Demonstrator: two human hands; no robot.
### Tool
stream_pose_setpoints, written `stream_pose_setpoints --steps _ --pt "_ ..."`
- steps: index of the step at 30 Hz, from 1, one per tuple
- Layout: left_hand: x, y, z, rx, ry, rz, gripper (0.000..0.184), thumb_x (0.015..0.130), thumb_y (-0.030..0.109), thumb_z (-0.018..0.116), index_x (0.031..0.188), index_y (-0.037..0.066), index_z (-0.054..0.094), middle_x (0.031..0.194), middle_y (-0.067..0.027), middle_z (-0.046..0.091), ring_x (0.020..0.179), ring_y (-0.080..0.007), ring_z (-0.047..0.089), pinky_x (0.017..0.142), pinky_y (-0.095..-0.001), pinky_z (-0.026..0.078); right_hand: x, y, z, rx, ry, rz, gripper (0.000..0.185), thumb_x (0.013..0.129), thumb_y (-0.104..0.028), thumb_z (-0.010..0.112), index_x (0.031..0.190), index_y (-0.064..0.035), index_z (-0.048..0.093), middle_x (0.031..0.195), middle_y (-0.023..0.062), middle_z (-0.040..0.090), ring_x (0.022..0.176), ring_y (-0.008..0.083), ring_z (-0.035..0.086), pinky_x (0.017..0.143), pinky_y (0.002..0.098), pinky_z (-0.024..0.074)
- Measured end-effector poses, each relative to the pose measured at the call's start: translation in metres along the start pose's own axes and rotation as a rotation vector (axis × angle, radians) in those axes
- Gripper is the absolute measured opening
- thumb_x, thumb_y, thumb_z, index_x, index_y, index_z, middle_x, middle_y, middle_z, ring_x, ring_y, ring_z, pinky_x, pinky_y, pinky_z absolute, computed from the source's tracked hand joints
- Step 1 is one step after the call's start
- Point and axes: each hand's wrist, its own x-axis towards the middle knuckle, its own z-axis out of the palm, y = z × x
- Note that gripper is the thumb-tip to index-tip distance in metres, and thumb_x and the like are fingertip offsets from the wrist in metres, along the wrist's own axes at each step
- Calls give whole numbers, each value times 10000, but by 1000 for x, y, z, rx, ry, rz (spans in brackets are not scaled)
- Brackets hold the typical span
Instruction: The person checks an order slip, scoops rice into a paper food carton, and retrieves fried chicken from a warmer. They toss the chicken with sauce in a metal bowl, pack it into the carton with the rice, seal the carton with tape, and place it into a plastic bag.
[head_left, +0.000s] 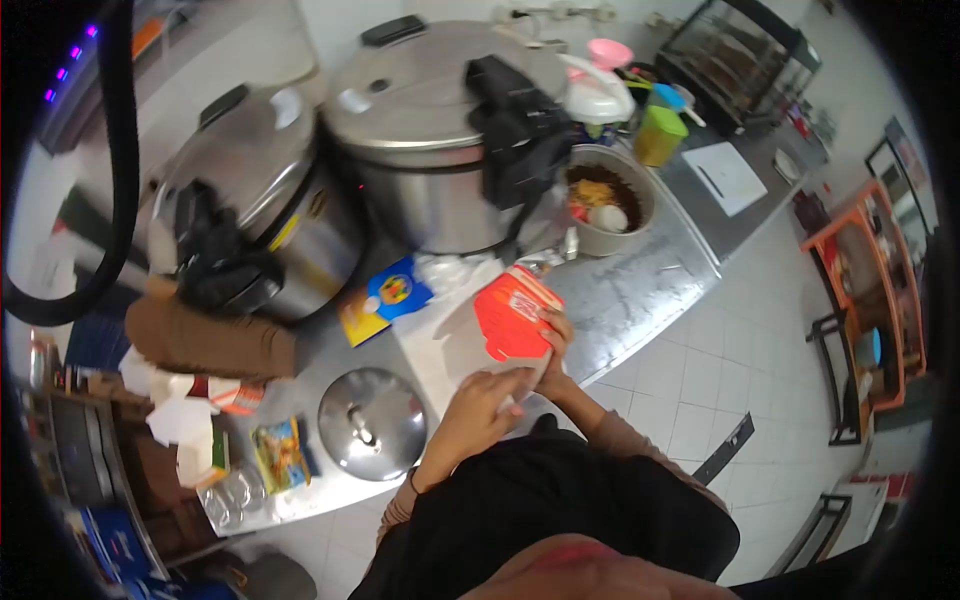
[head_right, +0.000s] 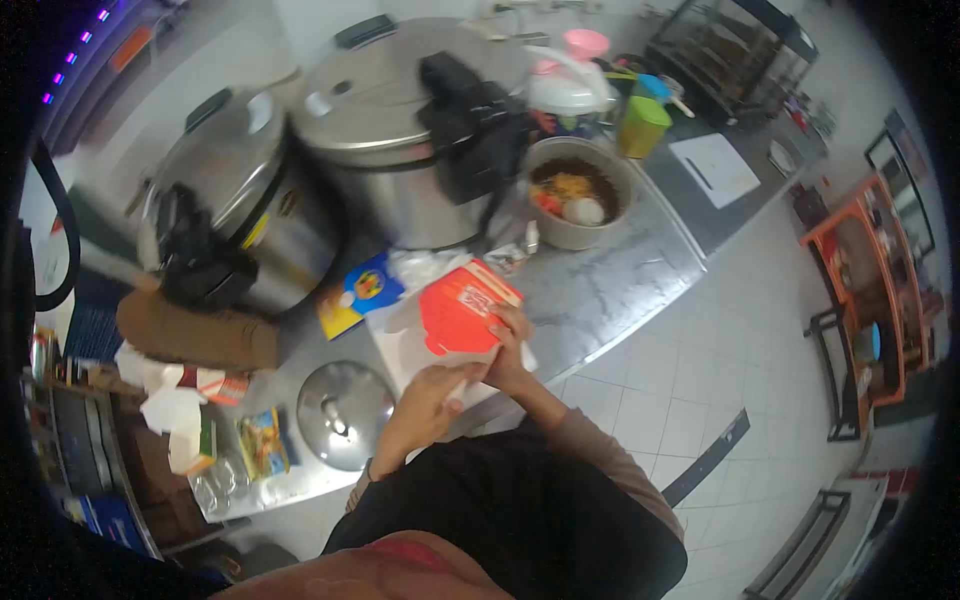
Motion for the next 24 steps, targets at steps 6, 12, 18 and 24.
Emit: stream_pose_setpoints --steps 6,12,18,24 --pt "111 49 90 171 -441 304 682 770 424 453 1250 20 188 1191 -187 355 1102 -283 358 949 -439 206 -13 71 -162 -437 125 89 652 618 -334 668 1107 -101 305 1143 156 316 1052 299 329 881 417 264" --pt "228 82 198 -254 -446 367 489 789 296 487 1198 71 344 1200 -96 390 1076 -253 389 913 -382 267 -16 172 -283 -181 270 579 848 565 -225 729 1194 -27 196 1166 142 286 1078 253 336 900 371 287" --pt "308 65 186 -59 -273 271 400 765 247 523 1114 67 444 1147 -96 446 1025 -250 430 868 -356 300 32 295 -328 -160 293 721 939 509 -155 758 1205 -9 146 1180 153 277 1096 250 319 907 352 273" --pt "420 35 102 143 -23 -33 351 736 220 541 1033 37 498 1015 -144 522 933 -267 483 800 -331 357 56 425 -319 39 377 856 972 516 -130 752 1228 -3 103 1212 153 220 1119 258 286 927 379 273"
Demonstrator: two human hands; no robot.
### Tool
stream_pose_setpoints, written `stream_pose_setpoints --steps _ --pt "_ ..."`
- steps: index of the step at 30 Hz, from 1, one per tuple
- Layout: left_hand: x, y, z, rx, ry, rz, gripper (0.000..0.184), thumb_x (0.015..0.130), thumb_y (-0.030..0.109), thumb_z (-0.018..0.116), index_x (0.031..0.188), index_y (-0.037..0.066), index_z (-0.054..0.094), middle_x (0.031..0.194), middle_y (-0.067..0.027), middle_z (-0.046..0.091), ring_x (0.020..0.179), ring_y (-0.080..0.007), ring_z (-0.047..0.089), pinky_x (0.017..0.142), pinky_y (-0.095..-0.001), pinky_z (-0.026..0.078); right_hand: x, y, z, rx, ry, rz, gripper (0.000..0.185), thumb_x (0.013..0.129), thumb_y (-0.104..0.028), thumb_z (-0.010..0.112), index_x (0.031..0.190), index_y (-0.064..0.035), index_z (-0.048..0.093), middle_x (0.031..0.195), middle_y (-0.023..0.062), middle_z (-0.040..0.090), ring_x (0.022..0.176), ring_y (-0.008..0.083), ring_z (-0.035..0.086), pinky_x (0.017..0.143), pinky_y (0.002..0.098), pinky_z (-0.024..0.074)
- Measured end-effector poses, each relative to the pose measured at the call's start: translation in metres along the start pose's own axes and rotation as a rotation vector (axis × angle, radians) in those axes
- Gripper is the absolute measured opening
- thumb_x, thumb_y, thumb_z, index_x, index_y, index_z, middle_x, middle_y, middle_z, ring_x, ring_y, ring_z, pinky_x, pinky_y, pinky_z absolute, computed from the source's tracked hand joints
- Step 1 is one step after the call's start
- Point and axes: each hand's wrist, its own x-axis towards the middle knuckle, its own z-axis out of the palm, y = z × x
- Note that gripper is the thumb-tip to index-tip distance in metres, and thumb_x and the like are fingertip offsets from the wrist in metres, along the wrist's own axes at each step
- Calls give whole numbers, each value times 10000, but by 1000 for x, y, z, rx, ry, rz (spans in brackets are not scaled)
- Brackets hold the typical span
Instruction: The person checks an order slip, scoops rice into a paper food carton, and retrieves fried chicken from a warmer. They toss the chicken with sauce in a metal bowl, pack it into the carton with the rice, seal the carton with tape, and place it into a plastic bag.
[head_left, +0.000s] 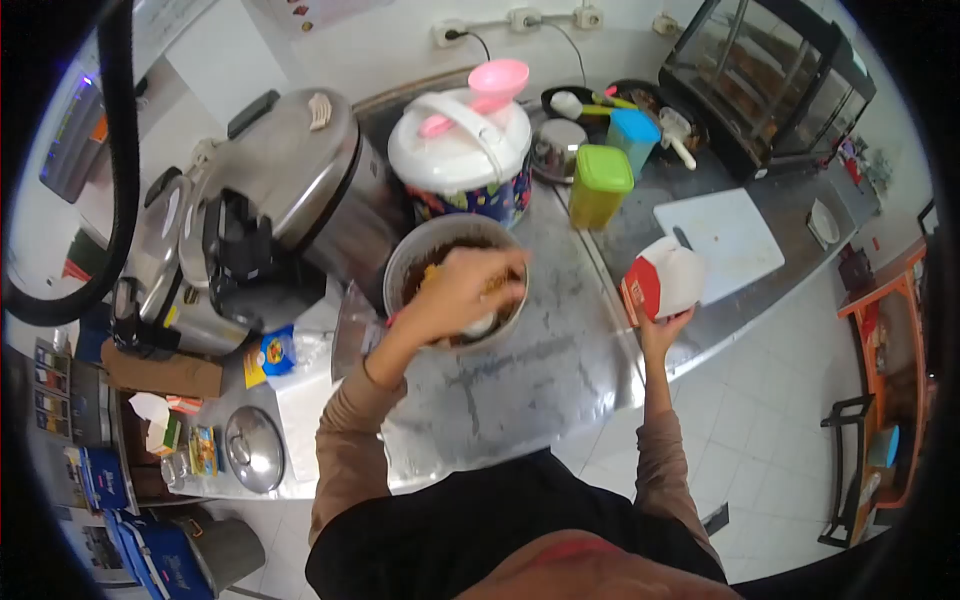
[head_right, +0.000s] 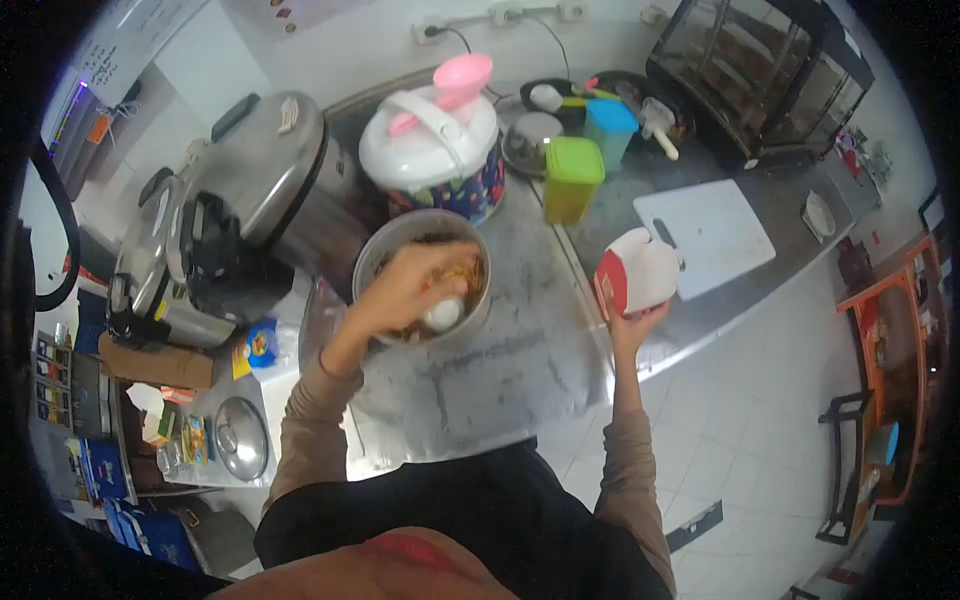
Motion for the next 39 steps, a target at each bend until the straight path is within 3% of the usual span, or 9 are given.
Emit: stream_pose_setpoints --steps 5,7,10,13,20,21,23,26,39 --pt "143 -80 -67 868 557 -185 352 710 339 523 922 60 556 966 -120 543 980 -296 433 799 -426 338 42 13 15 -19 -106 -128 964 539 -119 738 1235 6 83 1232 172 209 1143 268 247 949 375 217" --pt "191 -104 -88 1010 393 -494 430 693 394 524 990 85 541 935 -104 548 1043 -320 371 834 -498 265 46 29 10 -548 145 -245 993 529 -188 747 1225 38 75 1236 177 199 1158 290 203 957 404 167" --pt "241 -137 -83 998 296 -658 380 704 348 525 982 89 537 922 -106 559 1027 -288 414 850 -553 212 19 20 1 -556 175 -374 950 546 -223 723 1211 54 105 1222 200 196 1155 321 180 946 435 132" --pt "261 -142 -53 631 516 -134 215 700 207 523 846 49 531 798 -161 574 751 -325 551 702 -482 386 -22 12 -2 -458 -84 -598 735 612 -146 646 1166 21 192 1184 201 240 1119 333 227 911 438 178" --pt "196 -82 -81 815 1129 38 445 635 342 637 947 40 538 815 -182 549 753 -320 529 667 -347 430 -24 -17 32 -13 -902 -398 319 629 -60 589 898 -46 418 1045 178 413 976 332 378 833 411 281" --pt "181 -89 -84 607 1002 -322 456 650 319 641 932 -19 521 861 -167 544 815 -267 519 704 -320 415 -17 -16 39 37 -882 -420 316 630 -42 582 900 -44 418 1019 171 432 959 326 398 825 406 292" --pt "171 -90 -74 -292 692 -510 446 652 231 667 938 -58 482 860 -128 523 787 -207 516 678 -297 418 0 -18 55 103 -846 -460 320 628 -3 571 907 -38 419 975 162 461 932 307 434 816 390 314" --pt "173 -119 -43 -504 1049 -416 363 639 97 679 883 -23 439 829 -59 473 726 -148 502 629 -273 429 18 -29 82 182 -772 -411 296 656 19 545 918 -29 415 977 155 459 939 277 433 825 355 322" --pt "105 -65 -14 -422 800 -486 318 607 24 680 748 57 397 679 19 373 623 -77 398 536 -219 372 28 -53 125 122 -890 -243 489 680 -61 560 1109 -15 331 1213 186 309 1081 299 341 829 359 316"
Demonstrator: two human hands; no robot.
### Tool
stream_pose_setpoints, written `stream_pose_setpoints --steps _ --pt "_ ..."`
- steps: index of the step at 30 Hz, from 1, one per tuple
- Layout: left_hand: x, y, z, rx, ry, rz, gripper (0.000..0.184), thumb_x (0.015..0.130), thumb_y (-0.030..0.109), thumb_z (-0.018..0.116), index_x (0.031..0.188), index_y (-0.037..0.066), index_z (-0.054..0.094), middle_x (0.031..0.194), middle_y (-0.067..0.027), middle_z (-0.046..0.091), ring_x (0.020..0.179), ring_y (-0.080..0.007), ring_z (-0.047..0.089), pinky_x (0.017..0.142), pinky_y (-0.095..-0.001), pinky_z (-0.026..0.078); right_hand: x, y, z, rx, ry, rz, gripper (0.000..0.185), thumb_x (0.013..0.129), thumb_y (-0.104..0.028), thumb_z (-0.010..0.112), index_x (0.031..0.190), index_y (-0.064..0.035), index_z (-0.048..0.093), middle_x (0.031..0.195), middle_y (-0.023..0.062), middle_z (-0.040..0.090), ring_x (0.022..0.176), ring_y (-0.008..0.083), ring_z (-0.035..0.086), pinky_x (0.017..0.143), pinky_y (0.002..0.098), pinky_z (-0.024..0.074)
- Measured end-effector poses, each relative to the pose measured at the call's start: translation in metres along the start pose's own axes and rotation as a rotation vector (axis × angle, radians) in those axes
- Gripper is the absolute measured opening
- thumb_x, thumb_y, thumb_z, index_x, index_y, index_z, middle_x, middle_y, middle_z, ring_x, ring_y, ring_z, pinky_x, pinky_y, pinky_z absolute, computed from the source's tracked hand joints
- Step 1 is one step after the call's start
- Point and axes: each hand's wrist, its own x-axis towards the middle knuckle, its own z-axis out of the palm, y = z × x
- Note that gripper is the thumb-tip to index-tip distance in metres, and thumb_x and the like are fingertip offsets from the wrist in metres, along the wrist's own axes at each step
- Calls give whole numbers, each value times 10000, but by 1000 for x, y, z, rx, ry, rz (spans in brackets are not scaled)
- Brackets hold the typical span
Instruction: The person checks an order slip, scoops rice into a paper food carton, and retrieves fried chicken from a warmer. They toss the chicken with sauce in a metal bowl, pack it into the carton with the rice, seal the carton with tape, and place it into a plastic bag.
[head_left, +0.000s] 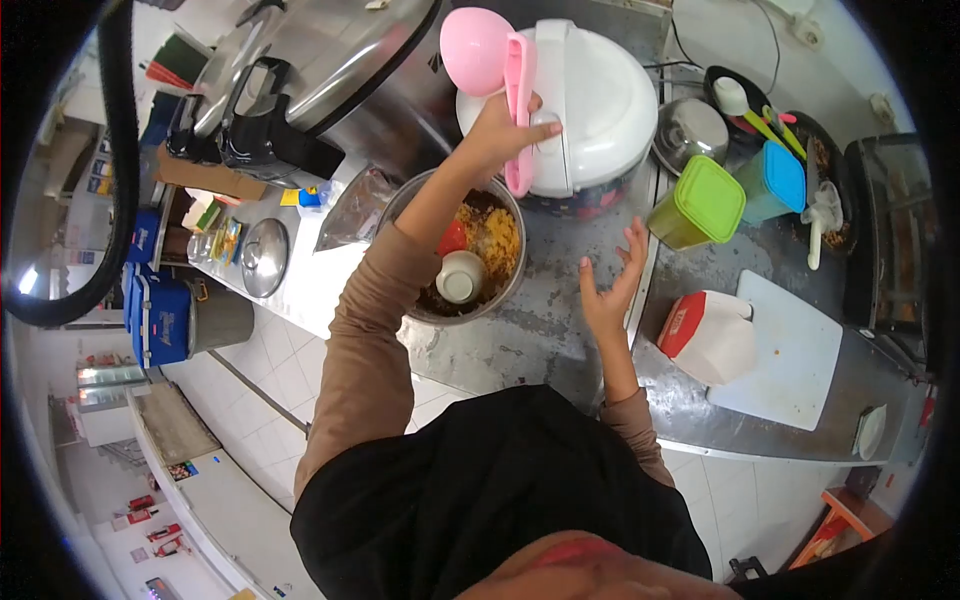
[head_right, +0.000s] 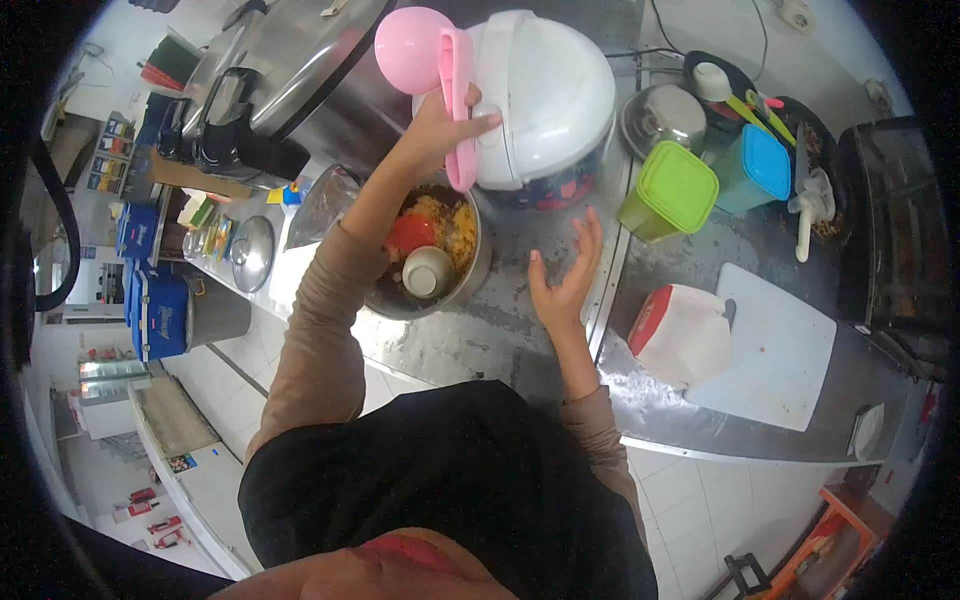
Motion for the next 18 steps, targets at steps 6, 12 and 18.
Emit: stream_pose_setpoints --steps 6,12,18 --pt "-33 10 -10 134 -81 -71 360 534 30 703 703 80 389 657 18 384 618 -89 406 557 -223 354 19 -3 23 -42 44 -145 631 657 -127 591 1176 -9 252 1253 227 203 1133 352 240 885 415 242" --pt "-30 28 -24 102 -152 -32 366 513 40 717 725 69 421 679 13 404 638 -99 419 578 -226 360 22 -6 27 -292 26 -396 810 629 -473 560 1233 -57 215 1262 271 128 1171 405 77 906 503 90" --pt "23 103 -67 113 -218 -88 287 785 318 494 886 49 508 747 13 501 634 -66 464 568 -199 398 112 -51 22 -552 76 -581 612 736 -605 298 1203 -216 363 1285 172 249 1187 338 204 860 513 79"
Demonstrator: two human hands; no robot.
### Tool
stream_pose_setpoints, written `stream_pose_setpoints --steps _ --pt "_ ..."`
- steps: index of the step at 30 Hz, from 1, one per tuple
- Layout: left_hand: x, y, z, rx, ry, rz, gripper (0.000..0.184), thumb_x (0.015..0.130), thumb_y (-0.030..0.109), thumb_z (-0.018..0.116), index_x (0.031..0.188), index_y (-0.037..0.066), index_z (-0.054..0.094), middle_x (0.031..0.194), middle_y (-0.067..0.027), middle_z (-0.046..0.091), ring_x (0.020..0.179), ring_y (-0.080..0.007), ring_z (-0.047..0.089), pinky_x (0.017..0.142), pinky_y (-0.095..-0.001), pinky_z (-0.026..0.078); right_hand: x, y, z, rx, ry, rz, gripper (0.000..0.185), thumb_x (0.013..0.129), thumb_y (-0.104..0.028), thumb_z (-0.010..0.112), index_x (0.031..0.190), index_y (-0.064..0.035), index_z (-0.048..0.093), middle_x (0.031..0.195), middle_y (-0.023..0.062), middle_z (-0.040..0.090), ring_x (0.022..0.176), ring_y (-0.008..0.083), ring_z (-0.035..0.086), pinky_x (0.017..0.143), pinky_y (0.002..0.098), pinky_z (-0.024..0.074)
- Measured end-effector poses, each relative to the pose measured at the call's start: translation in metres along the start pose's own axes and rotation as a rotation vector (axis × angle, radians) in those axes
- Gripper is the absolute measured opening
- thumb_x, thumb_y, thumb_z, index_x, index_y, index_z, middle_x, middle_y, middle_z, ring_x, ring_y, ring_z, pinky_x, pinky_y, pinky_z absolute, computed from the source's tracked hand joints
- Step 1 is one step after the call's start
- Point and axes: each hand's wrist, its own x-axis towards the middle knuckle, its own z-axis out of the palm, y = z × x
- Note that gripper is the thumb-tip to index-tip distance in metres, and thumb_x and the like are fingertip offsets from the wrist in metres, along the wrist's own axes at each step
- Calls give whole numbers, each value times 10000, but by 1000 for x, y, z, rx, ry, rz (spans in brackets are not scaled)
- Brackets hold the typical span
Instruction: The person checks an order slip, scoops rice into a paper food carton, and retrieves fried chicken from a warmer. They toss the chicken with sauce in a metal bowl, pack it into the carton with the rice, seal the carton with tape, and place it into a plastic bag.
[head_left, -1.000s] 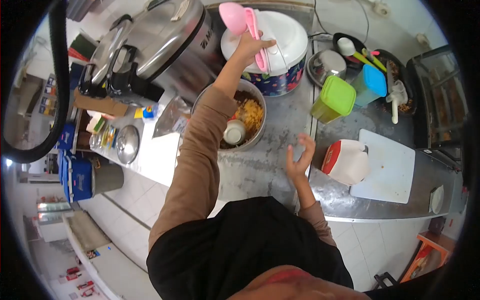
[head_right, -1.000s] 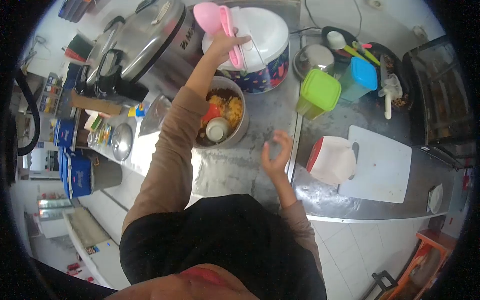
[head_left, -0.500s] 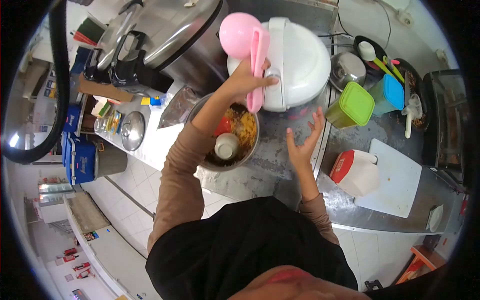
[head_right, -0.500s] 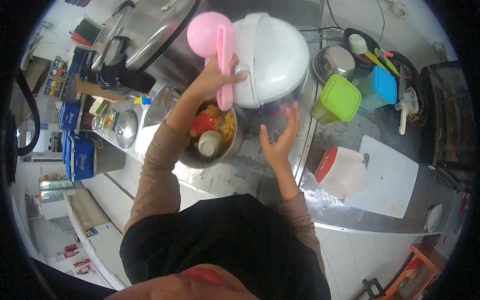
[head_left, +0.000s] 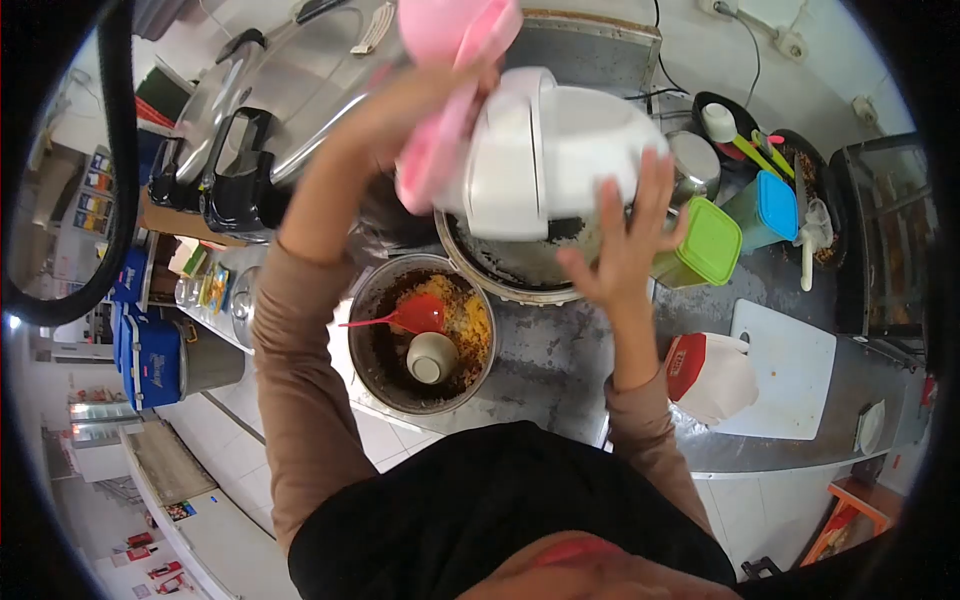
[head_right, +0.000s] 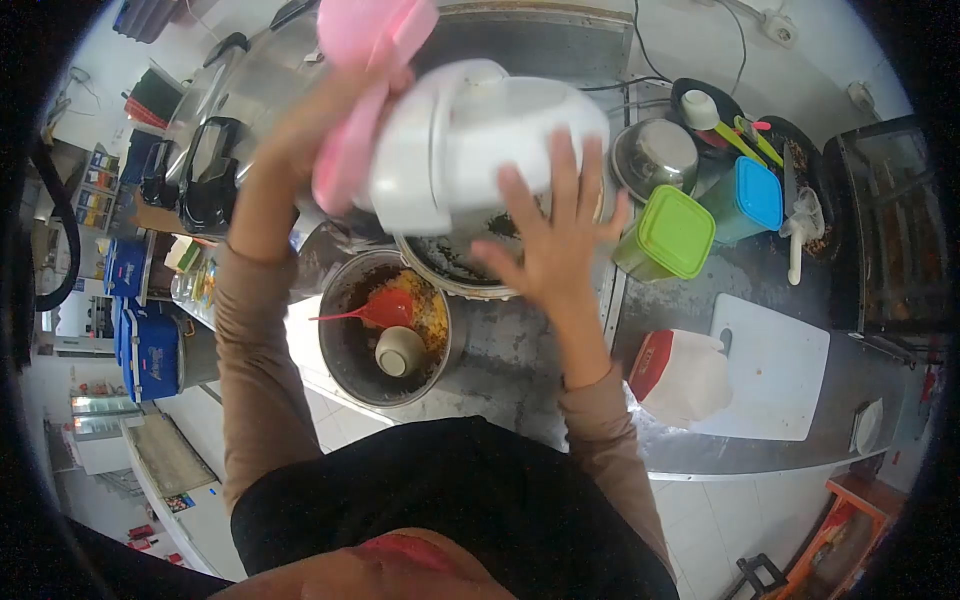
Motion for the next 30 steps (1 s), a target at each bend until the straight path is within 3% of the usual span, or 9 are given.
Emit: stream_pose_setpoints --steps 3,4,6,9,12,17,19,25,30 --pt "40 15 -49 160 13 74 207 788 224 478 833 30 537 690 -5 529 574 -81 484 534 -194 409 66 11 1 -16 -21 -18 561 758 -538 352 1207 -203 362 1291 158 241 1194 296 212 857 528 104" --pt "14 87 -55 51 -244 -266 480 773 342 521 1149 72 393 1035 -114 496 860 -205 525 822 -226 391 87 17 2 -29 -43 -33 567 769 -503 370 1219 -160 346 1289 160 241 1193 293 214 877 512 123" --pt "4 75 -23 95 444 186 440 739 222 579 1082 2 413 872 -86 541 766 -189 528 707 -263 472 121 36 14 -51 -51 5 510 819 -386 365 1246 -121 284 1291 136 240 1174 233 259 920 423 133" --pt "-8 39 -46 243 491 396 321 830 310 413 932 28 526 829 -73 574 713 -110 501 637 -220 416 163 56 26 189 -127 217 579 817 -449 350 1280 -134 202 1223 163 307 1127 303 292 909 473 173" --pt "-5 -10 -26 834 383 799 284 709 15 483 990 42 509 910 -119 559 687 -158 555 593 -227 445 171 82 47 278 -82 209 577 827 -430 341 1277 -99 198 1221 184 302 1129 299 294 927 422 180" --pt "30 -75 27 1306 224 585 439 704 95 500 1112 249 449 808 -66 502 652 -200 501 523 -302 423 157 109 60 387 -79 269 590 838 -421 321 1266 -35 192 1261 180 260 1179 308 223 961 338 173" --pt "40 -84 36 1828 290 872 538 693 99 472 1185 291 370 819 -52 473 566 -171 460 478 -268 402 133 104 44 510 -193 439 586 834 -429 326 1270 -60 197 1299 170 198 1212 303 159 984 346 125" --pt "37 -107 53 2052 103 565 490 704 134 474 1165 274 384 781 -39 450 487 -125 456 429 -239 396 -20 31 13 558 557 428 715 758 -408 467 1255 -7 147 1245 194 238 1134 332 269 931 432 186" --pt "36 -92 40 1836 -120 356 402 713 124 477 1102 219 440 715 -70 488 491 -181 539 429 -272 438 -119 -8 19 397 80 437 1072 558 -543 629 1234 -6 -6 1282 216 76 1188 337 108 938 424 155"
